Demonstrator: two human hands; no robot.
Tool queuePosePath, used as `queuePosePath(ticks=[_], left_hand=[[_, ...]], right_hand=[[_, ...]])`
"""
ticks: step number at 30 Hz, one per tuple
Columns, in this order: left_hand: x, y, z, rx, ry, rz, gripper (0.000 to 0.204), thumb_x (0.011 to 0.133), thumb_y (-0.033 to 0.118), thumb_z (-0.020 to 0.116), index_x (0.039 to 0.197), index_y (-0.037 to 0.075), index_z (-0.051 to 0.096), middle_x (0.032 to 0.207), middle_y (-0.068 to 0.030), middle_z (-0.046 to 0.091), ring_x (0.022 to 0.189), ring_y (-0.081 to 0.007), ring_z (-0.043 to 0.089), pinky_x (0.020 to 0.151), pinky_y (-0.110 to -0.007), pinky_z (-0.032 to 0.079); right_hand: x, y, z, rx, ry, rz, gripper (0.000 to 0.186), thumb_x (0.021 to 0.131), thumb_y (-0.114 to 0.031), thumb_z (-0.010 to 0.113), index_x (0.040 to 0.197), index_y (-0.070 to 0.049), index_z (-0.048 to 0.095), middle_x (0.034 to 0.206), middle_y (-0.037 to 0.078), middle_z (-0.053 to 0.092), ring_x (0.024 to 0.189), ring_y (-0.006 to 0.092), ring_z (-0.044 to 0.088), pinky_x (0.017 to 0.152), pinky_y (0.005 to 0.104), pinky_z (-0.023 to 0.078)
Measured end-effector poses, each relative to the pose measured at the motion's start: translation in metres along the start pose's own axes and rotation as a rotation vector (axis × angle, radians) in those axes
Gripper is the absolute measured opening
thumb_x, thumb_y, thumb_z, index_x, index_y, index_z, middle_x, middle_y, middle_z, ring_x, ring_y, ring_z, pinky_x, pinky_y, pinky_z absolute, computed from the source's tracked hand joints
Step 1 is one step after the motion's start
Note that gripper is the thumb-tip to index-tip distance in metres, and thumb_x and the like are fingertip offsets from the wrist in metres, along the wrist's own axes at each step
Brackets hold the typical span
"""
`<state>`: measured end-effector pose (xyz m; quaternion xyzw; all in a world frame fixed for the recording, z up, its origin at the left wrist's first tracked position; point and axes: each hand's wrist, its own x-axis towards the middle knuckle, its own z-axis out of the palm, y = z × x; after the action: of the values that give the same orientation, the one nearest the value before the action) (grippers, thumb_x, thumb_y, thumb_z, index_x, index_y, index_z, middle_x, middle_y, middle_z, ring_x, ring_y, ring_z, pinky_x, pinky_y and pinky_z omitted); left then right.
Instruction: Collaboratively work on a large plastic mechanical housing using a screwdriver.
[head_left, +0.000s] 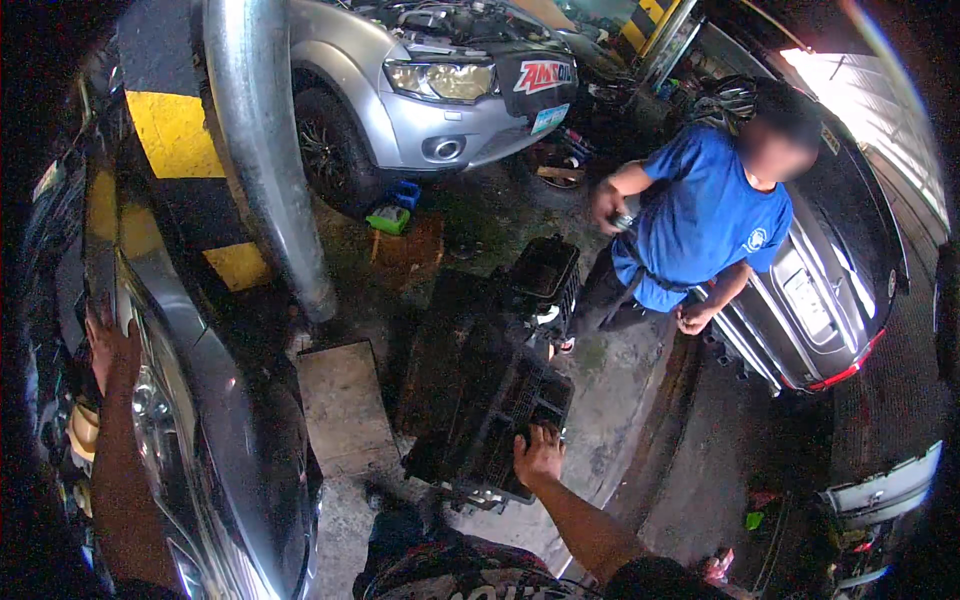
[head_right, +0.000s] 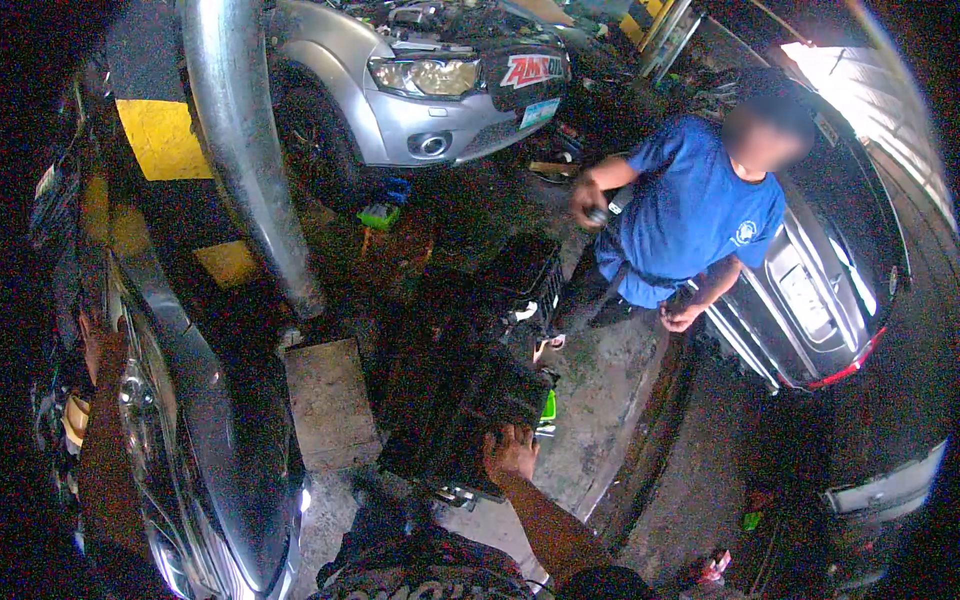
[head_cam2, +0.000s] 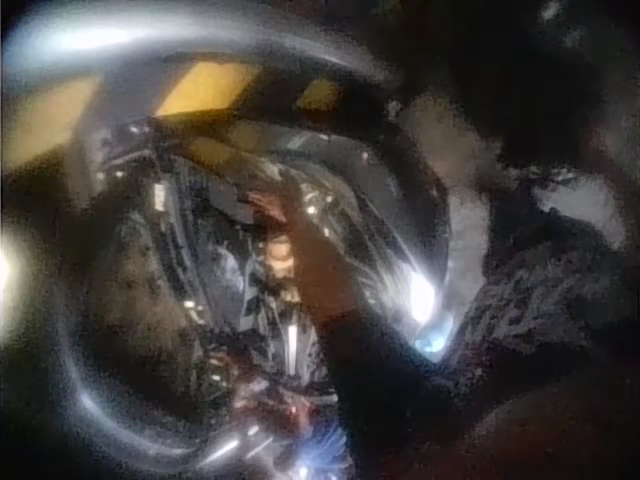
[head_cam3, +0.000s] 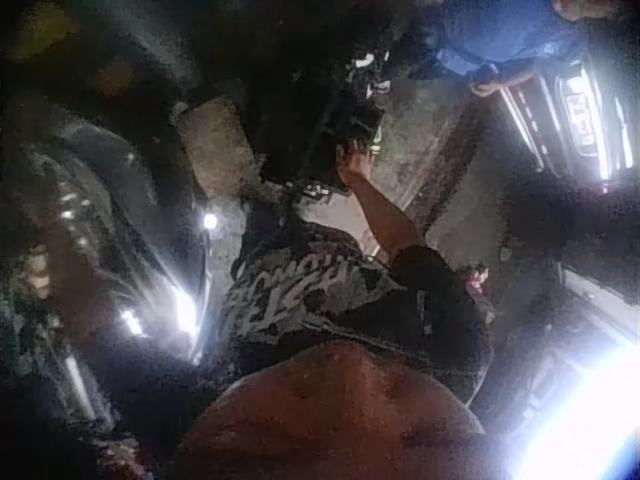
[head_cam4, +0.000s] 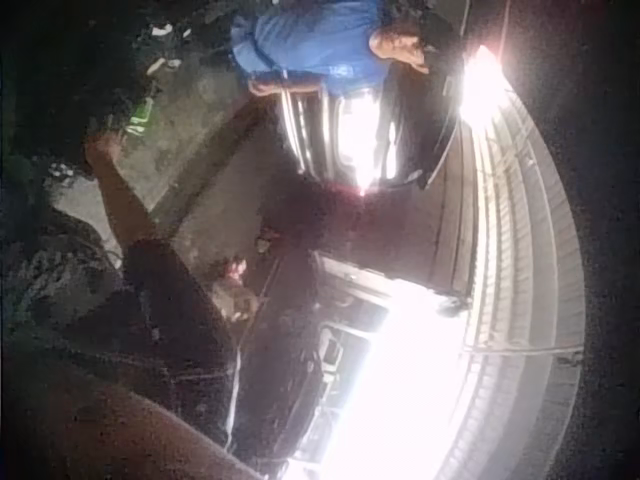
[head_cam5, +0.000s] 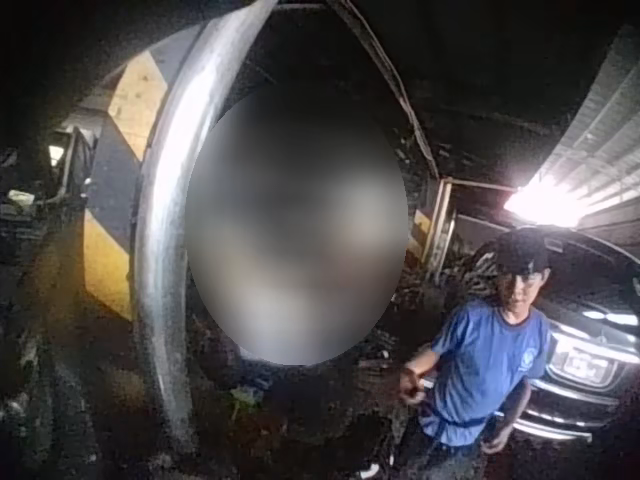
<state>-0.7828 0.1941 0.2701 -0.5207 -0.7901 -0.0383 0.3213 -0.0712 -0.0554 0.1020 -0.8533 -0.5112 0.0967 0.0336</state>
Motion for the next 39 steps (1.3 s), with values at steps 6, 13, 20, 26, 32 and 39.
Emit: queuePosePath(ticks=[6,13,20,26,32,39], left_hand=[[-0.002,0.005,-0.011,-0.101,0.026,-0.046,0.064,0.093,0.029,0.058,0.147,0.005,0.033,0.152,-0.0262,0.027,0.140,-0.0428,0.030,0.114,-0.048,0.032],[-0.003,0.007,-0.013,-0.098,0.027,-0.031,0.065,0.091,0.030,0.060,0.145,0.003,0.034,0.151,-0.0268,0.027,0.139,-0.0436,0.031,0.113,-0.048,0.035],[-0.005,0.005,-0.014,-0.110,-0.011,0.004,0.067,0.091,0.029,0.061,0.146,0.003,0.032,0.148,-0.0294,0.030,0.138,-0.0455,0.031,0.112,-0.049,0.035],[0.000,0.016,-0.012,0.006,0.027,0.033,0.069,0.091,0.030,0.061,0.149,0.008,0.029,0.150,-0.0290,0.028,0.139,-0.0443,0.030,0.113,-0.049,0.034],[-0.010,0.019,-0.042,-0.125,-0.054,-0.077,0.073,0.090,0.039,0.061,0.151,0.016,0.028,0.156,-0.0186,0.024,0.143,-0.0391,0.026,0.113,-0.048,0.033],[-0.013,0.031,-0.088,-0.270,-0.269,-0.164,0.073,0.088,0.037,0.063,0.150,0.018,0.030,0.158,-0.0145,0.016,0.145,-0.0374,0.023,0.110,-0.050,0.038]], right_hand=[[0.000,-0.002,-0.003,-0.003,0.029,-0.029,0.047,0.094,-0.039,0.050,0.127,-0.005,0.054,0.138,0.018,0.050,0.134,0.0370,0.038,0.108,0.0544,0.031],[-0.001,0.000,-0.002,0.069,0.028,-0.021,0.047,0.094,-0.038,0.050,0.127,-0.005,0.053,0.137,0.020,0.050,0.132,0.0379,0.040,0.108,0.0528,0.032],[-0.002,-0.002,0.001,0.042,0.088,-0.070,0.046,0.094,-0.038,0.051,0.127,-0.005,0.053,0.130,0.018,0.053,0.130,0.0376,0.042,0.107,0.0531,0.032],[-0.002,0.000,0.000,0.042,0.069,-0.054,0.046,0.094,-0.038,0.051,0.126,-0.005,0.053,0.131,0.017,0.053,0.130,0.0372,0.042,0.107,0.0547,0.033],[-0.006,-0.011,0.001,0.058,0.021,-0.039,0.048,0.095,-0.038,0.051,0.129,-0.003,0.052,0.134,0.020,0.051,0.131,0.0389,0.041,0.107,0.0562,0.031],[0.004,0.018,0.030,-0.141,-0.210,-0.100,0.055,0.101,-0.039,0.038,0.144,-0.004,0.040,0.149,0.021,0.039,0.139,0.0392,0.032,0.116,0.0520,0.022]])
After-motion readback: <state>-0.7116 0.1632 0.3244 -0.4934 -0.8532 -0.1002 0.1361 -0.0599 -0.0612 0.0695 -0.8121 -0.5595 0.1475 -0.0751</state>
